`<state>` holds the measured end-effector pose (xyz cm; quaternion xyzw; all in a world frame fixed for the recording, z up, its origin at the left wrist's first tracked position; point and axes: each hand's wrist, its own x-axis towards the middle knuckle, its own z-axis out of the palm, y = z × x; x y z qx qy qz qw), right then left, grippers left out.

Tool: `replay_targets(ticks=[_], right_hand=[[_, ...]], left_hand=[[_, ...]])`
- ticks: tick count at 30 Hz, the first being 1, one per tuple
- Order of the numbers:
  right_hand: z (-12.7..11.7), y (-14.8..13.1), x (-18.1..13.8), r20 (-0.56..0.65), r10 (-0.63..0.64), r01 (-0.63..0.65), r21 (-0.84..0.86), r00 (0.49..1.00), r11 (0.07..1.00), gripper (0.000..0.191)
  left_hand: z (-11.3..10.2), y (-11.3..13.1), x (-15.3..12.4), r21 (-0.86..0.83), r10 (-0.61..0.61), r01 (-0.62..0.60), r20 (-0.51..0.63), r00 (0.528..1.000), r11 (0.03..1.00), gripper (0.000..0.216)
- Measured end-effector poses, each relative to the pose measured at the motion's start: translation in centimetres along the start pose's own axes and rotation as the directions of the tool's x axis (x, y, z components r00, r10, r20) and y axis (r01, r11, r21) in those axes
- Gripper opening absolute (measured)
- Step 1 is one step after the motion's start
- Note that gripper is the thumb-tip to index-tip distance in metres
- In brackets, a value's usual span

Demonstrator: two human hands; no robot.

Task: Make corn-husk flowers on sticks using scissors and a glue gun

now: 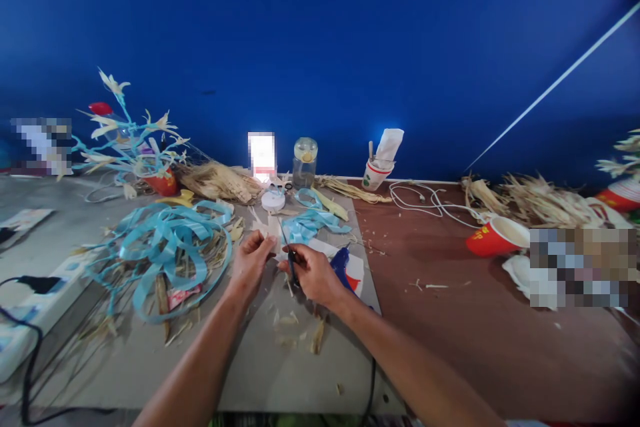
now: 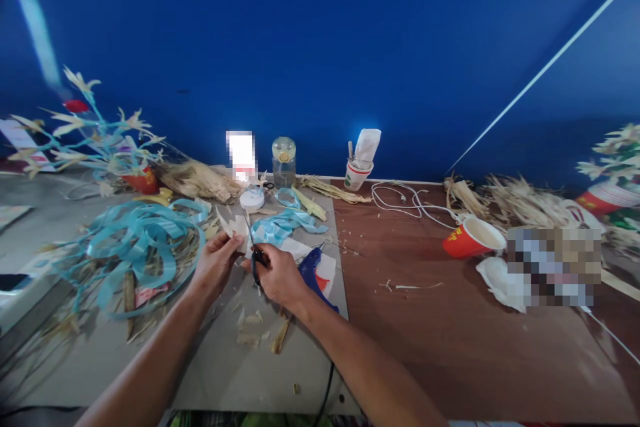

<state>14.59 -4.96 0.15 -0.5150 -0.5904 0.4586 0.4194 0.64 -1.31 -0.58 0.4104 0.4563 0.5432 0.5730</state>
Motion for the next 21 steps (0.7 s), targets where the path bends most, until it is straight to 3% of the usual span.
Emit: replay_targets(ticks=[14, 21], right_hand=[[0.2, 0.68, 0.13, -0.025, -0.015, 0.016, 0.01, 1.0, 1.0, 0.028], [0.42, 0.73, -0.25, -0.015, 0.01, -0.008, 0.135, 1.0, 0.991, 0.034]], left_hand=[[0.23, 0.4, -0.01, -0.058, 0.013, -0.014, -0.027, 1.0, 0.998, 0.022], [0.28, 0.76, -0.06, -0.069, -0.016, 0.011, -0.065, 0.998, 0.998, 0.023]])
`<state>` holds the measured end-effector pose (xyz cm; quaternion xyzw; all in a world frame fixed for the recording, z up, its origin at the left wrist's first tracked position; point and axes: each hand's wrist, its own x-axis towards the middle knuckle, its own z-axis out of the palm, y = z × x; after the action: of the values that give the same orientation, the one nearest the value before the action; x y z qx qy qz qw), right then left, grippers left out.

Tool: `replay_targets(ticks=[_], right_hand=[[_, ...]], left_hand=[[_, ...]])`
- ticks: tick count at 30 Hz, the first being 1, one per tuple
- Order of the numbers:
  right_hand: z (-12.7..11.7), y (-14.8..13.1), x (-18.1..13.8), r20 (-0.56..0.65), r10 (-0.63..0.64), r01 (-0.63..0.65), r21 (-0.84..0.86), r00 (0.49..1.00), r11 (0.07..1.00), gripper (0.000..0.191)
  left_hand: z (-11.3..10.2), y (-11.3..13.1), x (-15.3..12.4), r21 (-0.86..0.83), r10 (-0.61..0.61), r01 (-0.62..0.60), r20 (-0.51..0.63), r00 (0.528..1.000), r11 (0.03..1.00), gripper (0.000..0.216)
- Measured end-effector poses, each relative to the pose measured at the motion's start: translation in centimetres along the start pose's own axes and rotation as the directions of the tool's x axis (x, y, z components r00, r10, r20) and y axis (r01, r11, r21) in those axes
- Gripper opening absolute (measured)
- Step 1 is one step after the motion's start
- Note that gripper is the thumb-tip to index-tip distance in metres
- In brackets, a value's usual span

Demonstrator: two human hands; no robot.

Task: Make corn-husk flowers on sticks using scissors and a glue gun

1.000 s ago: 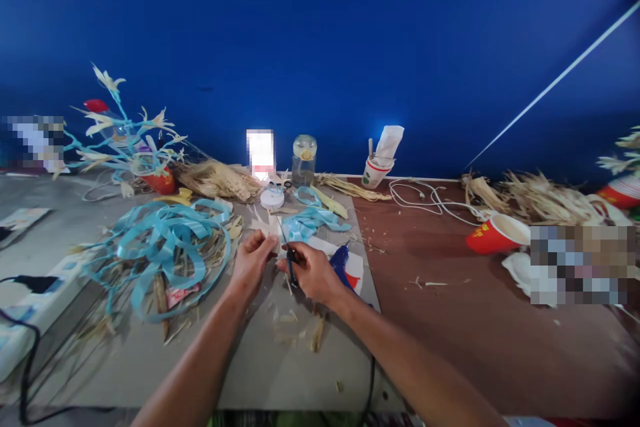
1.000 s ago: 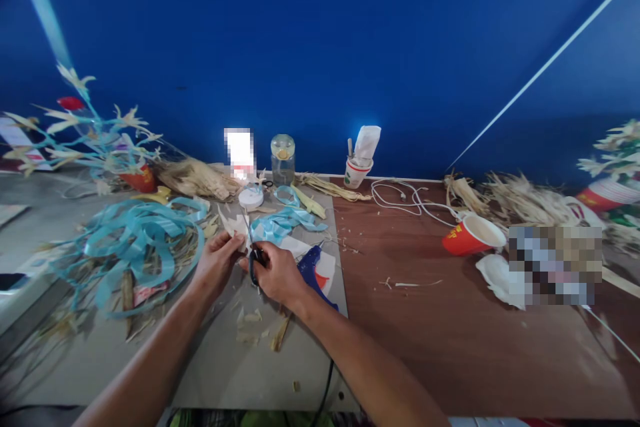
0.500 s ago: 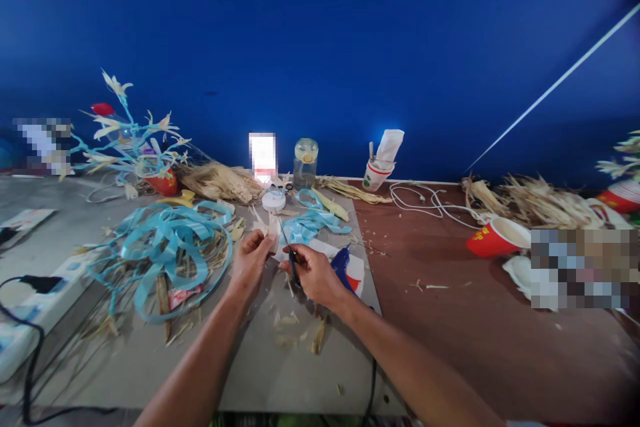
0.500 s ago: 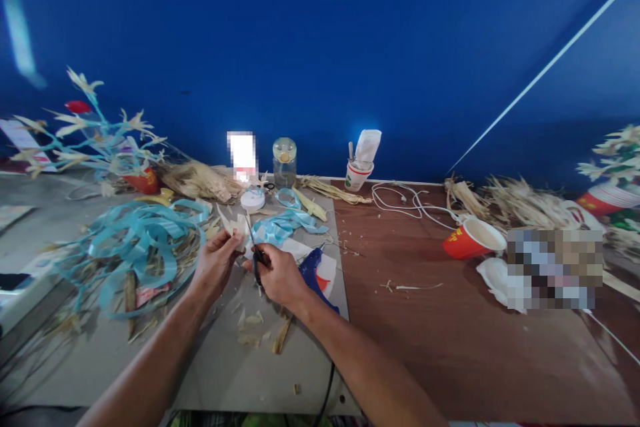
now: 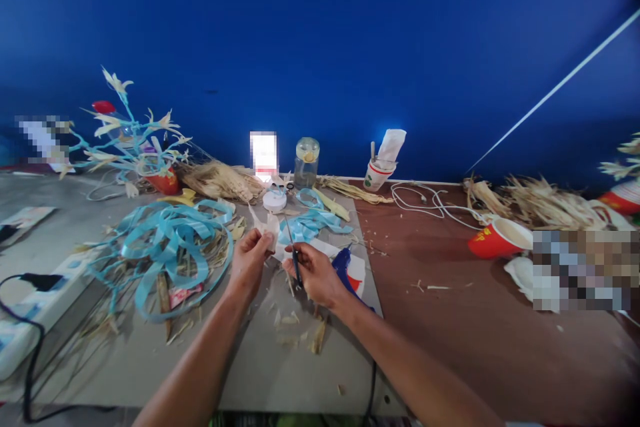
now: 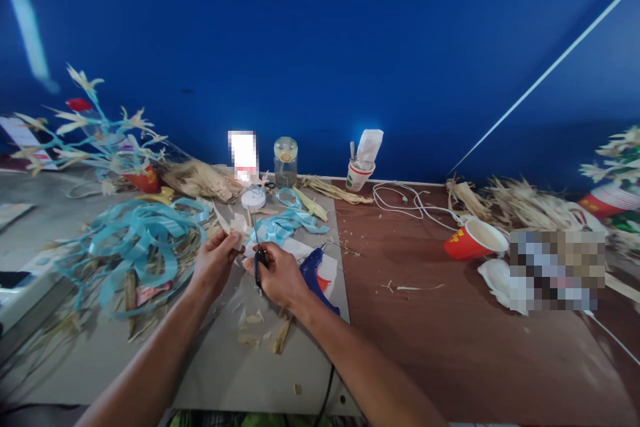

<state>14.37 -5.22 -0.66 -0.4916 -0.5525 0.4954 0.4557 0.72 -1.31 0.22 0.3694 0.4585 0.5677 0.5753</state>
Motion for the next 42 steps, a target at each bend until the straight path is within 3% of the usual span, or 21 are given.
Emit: replay_targets(ticks=[8, 11, 31, 39, 42], right_hand=[[-0.1, -1.6, -0.6, 0.024, -0.039, 0.044, -0.297, 0.999, 0.954, 0.032], [-0.2, -2.2, -0.7, 0.032, -0.042, 0.051, -0.338, 0.999, 0.94, 0.03], [0.1, -0.8, -0.6, 0.026, -0.015, 0.02, -0.21, 1.0, 0.978, 0.023], [-0.1, -0.8, -0.6, 0.043, -0.001, 0.01, -0.214, 0.999, 0.977, 0.017], [0.0, -0.6, -0.5, 0.01, 0.012, -0.011, -0.138, 1.0, 0.99, 0.018]], left_hand=[[0.3, 0.1, -0.1, 0.001, -0.007, 0.007, -0.007, 1.0, 1.0, 0.025], [0.3, 0.1, -0.1, 0.005, -0.018, 0.018, -0.008, 1.0, 1.0, 0.026], [0.4, 0.6, -0.2, -0.036, -0.018, 0.018, -0.005, 1.0, 0.999, 0.025], [-0.2, 0.2, 0.1, 0.029, 0.032, -0.033, 0.036, 0.999, 0.999, 0.02], [-0.5, 0.1, 0.2, 0.037, 0.044, -0.045, 0.035, 0.998, 0.998, 0.02]])
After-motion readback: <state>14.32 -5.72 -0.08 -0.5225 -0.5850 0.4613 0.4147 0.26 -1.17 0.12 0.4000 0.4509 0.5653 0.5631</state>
